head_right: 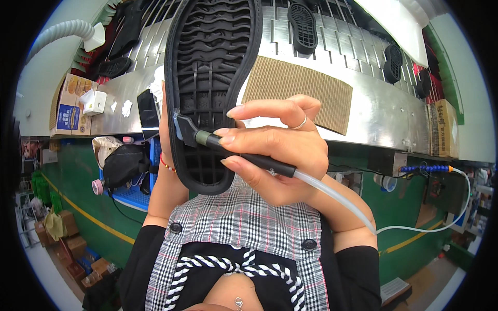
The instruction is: The person takes shoe soles and uppers from a conveyor belt, applies adhesive to their edges using a handheld applicator nozzle, and places them back onto the conveyor belt.
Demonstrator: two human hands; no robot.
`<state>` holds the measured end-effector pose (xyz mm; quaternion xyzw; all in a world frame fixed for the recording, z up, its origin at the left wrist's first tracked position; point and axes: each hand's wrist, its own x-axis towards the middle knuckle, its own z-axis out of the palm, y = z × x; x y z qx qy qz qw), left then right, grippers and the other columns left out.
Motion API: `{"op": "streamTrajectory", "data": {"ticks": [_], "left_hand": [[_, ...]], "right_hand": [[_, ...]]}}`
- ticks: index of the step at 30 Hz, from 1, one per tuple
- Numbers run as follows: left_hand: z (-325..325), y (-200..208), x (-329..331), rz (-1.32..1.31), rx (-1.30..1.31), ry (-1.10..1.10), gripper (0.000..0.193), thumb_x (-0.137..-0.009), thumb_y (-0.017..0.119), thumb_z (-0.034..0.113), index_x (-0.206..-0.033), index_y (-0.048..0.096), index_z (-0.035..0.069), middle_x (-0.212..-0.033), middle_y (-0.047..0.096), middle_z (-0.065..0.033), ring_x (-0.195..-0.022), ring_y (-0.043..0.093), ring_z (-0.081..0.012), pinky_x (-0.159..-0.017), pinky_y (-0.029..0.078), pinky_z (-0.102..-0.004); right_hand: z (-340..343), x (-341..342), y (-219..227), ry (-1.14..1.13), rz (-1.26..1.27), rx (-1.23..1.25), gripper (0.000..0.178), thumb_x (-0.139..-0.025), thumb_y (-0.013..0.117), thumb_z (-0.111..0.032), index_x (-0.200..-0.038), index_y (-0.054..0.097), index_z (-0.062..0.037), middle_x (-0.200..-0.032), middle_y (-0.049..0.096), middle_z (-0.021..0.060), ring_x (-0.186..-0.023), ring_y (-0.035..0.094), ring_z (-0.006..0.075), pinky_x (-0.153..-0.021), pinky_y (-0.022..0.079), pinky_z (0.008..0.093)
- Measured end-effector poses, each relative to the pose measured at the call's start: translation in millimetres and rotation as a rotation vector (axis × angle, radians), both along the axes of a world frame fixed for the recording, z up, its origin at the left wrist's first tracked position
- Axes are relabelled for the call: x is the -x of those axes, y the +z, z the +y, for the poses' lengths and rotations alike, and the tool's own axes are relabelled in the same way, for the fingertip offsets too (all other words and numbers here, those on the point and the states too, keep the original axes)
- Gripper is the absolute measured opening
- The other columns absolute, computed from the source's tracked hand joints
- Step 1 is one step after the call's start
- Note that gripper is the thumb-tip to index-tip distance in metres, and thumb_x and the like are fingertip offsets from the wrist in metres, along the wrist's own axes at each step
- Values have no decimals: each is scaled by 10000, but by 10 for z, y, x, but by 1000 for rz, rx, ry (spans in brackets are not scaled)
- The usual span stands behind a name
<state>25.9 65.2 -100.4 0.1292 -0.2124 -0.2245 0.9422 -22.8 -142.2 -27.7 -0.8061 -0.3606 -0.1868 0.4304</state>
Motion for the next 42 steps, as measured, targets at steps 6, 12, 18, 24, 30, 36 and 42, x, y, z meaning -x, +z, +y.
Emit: {"op": "streamTrajectory", "data": {"ticks": [6,12,18,24,30,36,42], "left_hand": [[87,29,-16,88,-157,-84,988,-969,94,766,-1492,378,-23,-1284,575,-371,-1066,681,-406,-887,596,-472],[104,85,-50,157,-162,-90,978,-966,130,775,-1479,409,-9,-1274,592,-351,-1018,701,-383,-823,620,-479],[110,142,-41,125,-261,-17,943,-988,130,744,-1446,445,-18,-1247,617,-330,-1014,701,-354,-835,615,-442],[74,104,-37,90,-233,-94,903,-1015,116,699,-1425,463,-28,-1232,628,-312,-1071,681,-332,-862,605,-417],[29,69,-45,134,-278,-94,727,-1087,165,550,-1419,475,-19,-1365,581,-185,-1190,605,-257,-1062,477,-375],[-135,161,-10,-78,-185,-330,677,-1102,197,496,-1448,440,-33,-1390,563,-154,-1235,560,-224,-1077,429,-335],[-302,188,2,-180,-188,-455,562,-1041,324,374,-1370,486,-51,-1320,601,-181,-1138,615,-236,-990,490,-341]], "right_hand": [[20,76,13,48,49,8,243,-742,826,-146,-972,755,-111,-1020,779,-19,-1063,680,165,-876,329,324],[-2,148,32,90,131,66,164,-813,755,-206,-961,734,-141,-1015,791,28,-1089,634,184,-953,323,347],[-44,123,60,157,190,78,164,-798,769,-246,-913,758,-129,-966,794,33,-1069,643,198,-947,332,350],[-158,-136,124,340,243,67,216,-741,781,-243,-876,788,-75,-930,793,59,-1067,647,242,-965,361,370],[-211,-452,246,567,385,105,235,-719,828,-191,-894,801,-37,-914,787,80,-959,636,226,-882,437,348],[-127,-701,427,789,568,221,233,-739,851,-104,-946,793,-15,-888,675,81,-809,620,219,-730,500,323],[63,-752,680,792,810,537,156,-760,775,-55,-915,774,-30,-915,749,77,-835,690,201,-766,532,339]]}}
